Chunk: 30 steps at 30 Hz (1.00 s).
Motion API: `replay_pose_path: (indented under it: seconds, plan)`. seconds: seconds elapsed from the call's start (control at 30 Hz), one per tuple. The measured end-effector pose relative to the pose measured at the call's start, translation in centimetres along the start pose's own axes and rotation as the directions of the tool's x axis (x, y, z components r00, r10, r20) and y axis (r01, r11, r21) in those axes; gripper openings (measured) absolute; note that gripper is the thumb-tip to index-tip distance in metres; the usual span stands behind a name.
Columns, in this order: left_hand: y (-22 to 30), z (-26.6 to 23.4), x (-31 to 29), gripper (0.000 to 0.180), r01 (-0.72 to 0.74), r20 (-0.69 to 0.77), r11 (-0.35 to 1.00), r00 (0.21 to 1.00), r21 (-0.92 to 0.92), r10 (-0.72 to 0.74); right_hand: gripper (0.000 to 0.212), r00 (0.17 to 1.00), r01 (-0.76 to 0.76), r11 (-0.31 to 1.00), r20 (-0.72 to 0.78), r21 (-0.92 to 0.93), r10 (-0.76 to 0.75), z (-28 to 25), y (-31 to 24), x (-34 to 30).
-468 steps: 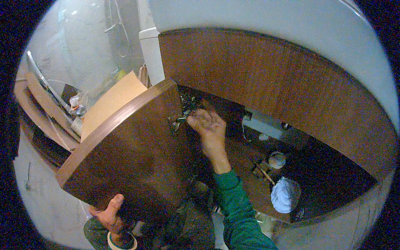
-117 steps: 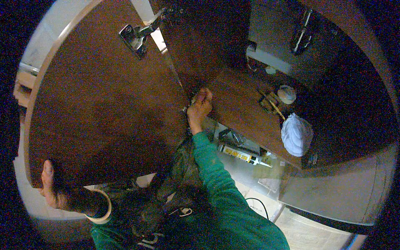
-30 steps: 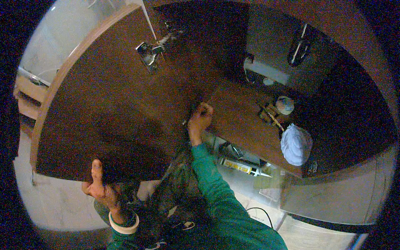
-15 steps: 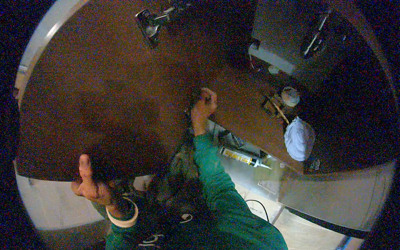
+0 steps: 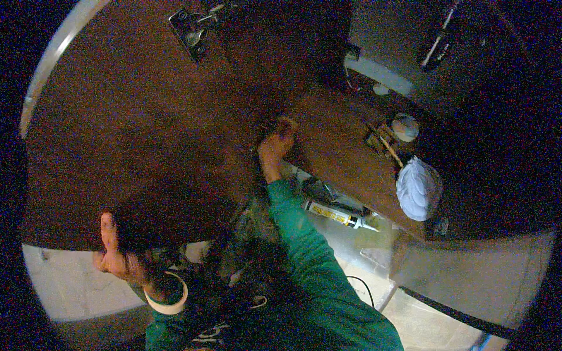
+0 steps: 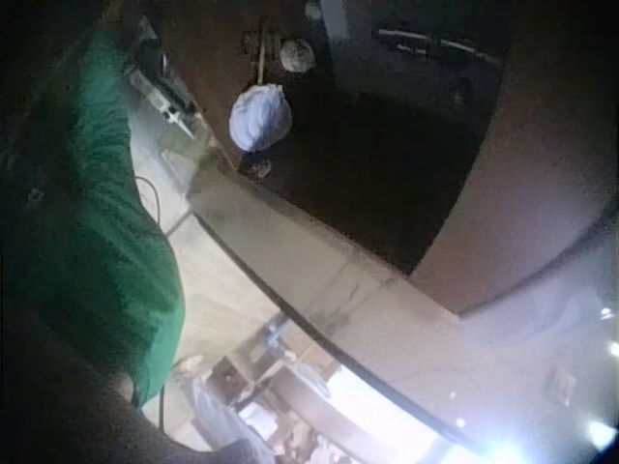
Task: The person kneels and installs metal hinges onto a wooden cabinet door, repeatedly aligning and securing them by hand. The person briefly wipes the door with a cloth before continuing to attach the hinges.
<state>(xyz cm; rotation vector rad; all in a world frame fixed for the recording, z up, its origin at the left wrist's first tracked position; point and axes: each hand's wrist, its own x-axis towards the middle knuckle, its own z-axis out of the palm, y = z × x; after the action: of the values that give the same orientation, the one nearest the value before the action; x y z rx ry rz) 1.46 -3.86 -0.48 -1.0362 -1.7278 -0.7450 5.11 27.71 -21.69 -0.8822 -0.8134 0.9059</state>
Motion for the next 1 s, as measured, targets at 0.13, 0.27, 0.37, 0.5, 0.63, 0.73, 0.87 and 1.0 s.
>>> replay_pose_path:
  seconds: [0.13,0.27,0.37,0.5,0.63,0.73,0.87,1.0]
  plan:
    - [0.6,0.6,0.9,0.026,0.225,-0.035,0.915,0.967,-0.335,-0.251,0.009,0.982,0.023,1.0,0.186,-0.022,-0.019,-1.4,0.2,1.0]
    - [-0.2,0.6,1.3,0.026,0.008,-0.068,0.933,0.997,-0.36,-0.035,0.014,0.947,-0.11,0.994,0.306,0.014,0.1,-2.1,0.7,2.5]
    - [-1.0,0.4,0.7,0.028,0.037,-0.025,0.964,0.999,-0.264,-0.045,0.019,0.974,-0.063,0.997,0.215,-0.032,0.069,-1.4,0.5,2.5]
    - [-1.4,-0.1,0.1,0.025,-0.03,-0.078,0.985,0.997,-0.169,0.017,0.022,0.989,0.147,0.983,0.034,-0.112,-0.144,-0.4,-0.7,1.4]
    - [-0.8,0.6,0.0,0.022,0.193,-0.117,0.796,0.942,-0.574,-0.313,0.024,0.965,0.255,0.957,-0.016,-0.139,-0.26,0.2,-1.5,1.0]
    - [-0.1,0.4,-0.2,0.021,0.531,0.013,0.56,0.733,-0.636,-0.68,0.025,0.969,0.249,0.966,0.019,-0.069,-0.248,0.4,-1.1,1.5]
    - [-0.4,0.2,0.9,0.016,0.5,0.108,0.534,0.791,-0.682,-0.603,0.026,0.994,0.093,0.995,0.059,0.03,-0.095,0.3,-0.3,2.0]
    - [1.4,0.7,2.2,0.009,0.399,0.093,0.478,0.834,-0.782,-0.544,0.036,0.98,-0.02,0.996,0.196,-0.084,0.036,-0.5,-0.6,2.4]
